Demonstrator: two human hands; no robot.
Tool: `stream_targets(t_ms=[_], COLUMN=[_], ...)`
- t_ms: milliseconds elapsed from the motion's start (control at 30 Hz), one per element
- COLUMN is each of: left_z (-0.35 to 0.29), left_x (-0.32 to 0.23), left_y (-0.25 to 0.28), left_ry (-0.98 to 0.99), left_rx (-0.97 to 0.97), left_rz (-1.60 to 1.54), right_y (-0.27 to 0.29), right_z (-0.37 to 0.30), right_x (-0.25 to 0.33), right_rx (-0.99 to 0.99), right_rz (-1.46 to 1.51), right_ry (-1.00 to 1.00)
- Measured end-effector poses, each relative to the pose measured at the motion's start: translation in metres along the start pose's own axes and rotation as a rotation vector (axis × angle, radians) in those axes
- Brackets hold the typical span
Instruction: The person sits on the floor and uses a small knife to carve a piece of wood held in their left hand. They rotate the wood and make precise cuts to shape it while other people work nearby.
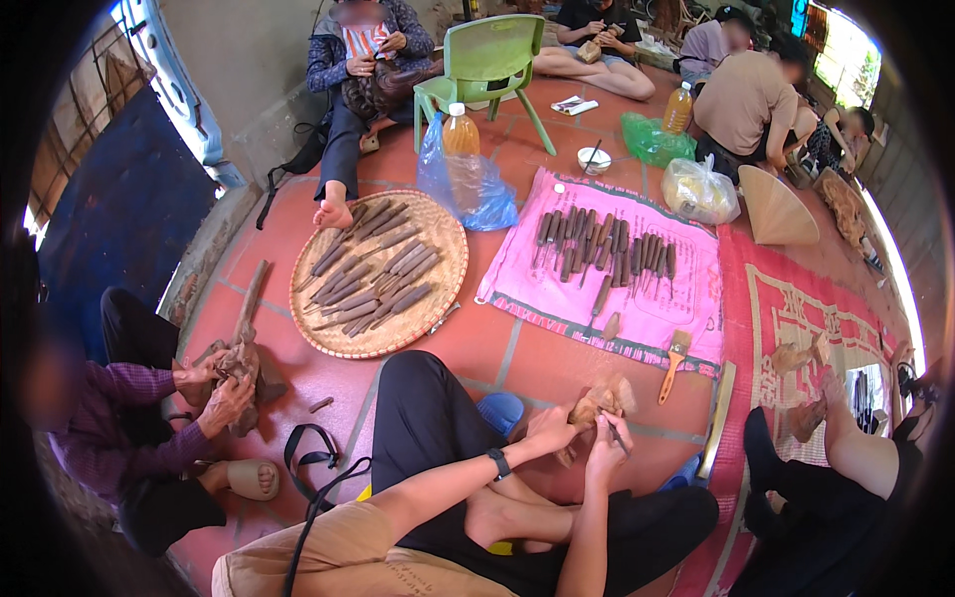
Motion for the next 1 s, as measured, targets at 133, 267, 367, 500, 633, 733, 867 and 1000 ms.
stream_targets(t_ms=[133, 267, 367, 500, 633, 733, 867, 1000], left_z=[0.003, -0.001, -0.001, 0.007, -0.002, -0.002, -0.002, -0.003], left_x=[0.003, -0.002, -0.004, 0.011, -0.009, -0.002, -0.009, -0.004], left_y=[-0.003, 0.003, 0.005, -0.004, 0.009, 0.007, 0.008, 0.009], left_ry=[0.045, 0.02, 0.021, 0.07, 0.049, 0.053, 0.05, 0.005], left_rx=[0.012, 0.025, 0.014, -0.019, 0.042, 0.022, 0.024, -0.006], left_rz=[0.048, 0.027, 0.012, 0.091, 0.022, 0.016, 0.016, 0.037], right_y=[-0.009, 0.0, -0.004, -0.011, 0.002, -0.004, -0.008, -0.003], right_z=[-0.006, 0.002, -0.002, -0.005, 0.004, -0.003, -0.008, -0.003], right_x=[0.0, -0.008, 0.008, -0.005, -0.019, 0.0, 0.008, -0.008], right_rx=[0.035, -0.069, 0.008, 0.041, -0.056, 0.044, 0.059, -0.029], right_rz=[-0.189, 0.018, -0.018, -0.003, -0.009, -0.016, -0.11, -0.036], right_ry=[0.253, -0.085, -0.02, 0.094, 0.07, 0.027, 0.134, -0.02])
Point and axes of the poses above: each hand's wrist, its own z-axis towards the middle knuckle, its own y-axis out of the back of the hand, x = y × z, the point moved 3 cm from there along z, towards the middle knuckle, and after that the axes turned 6 degrees about -x, right-handed, at the moved point
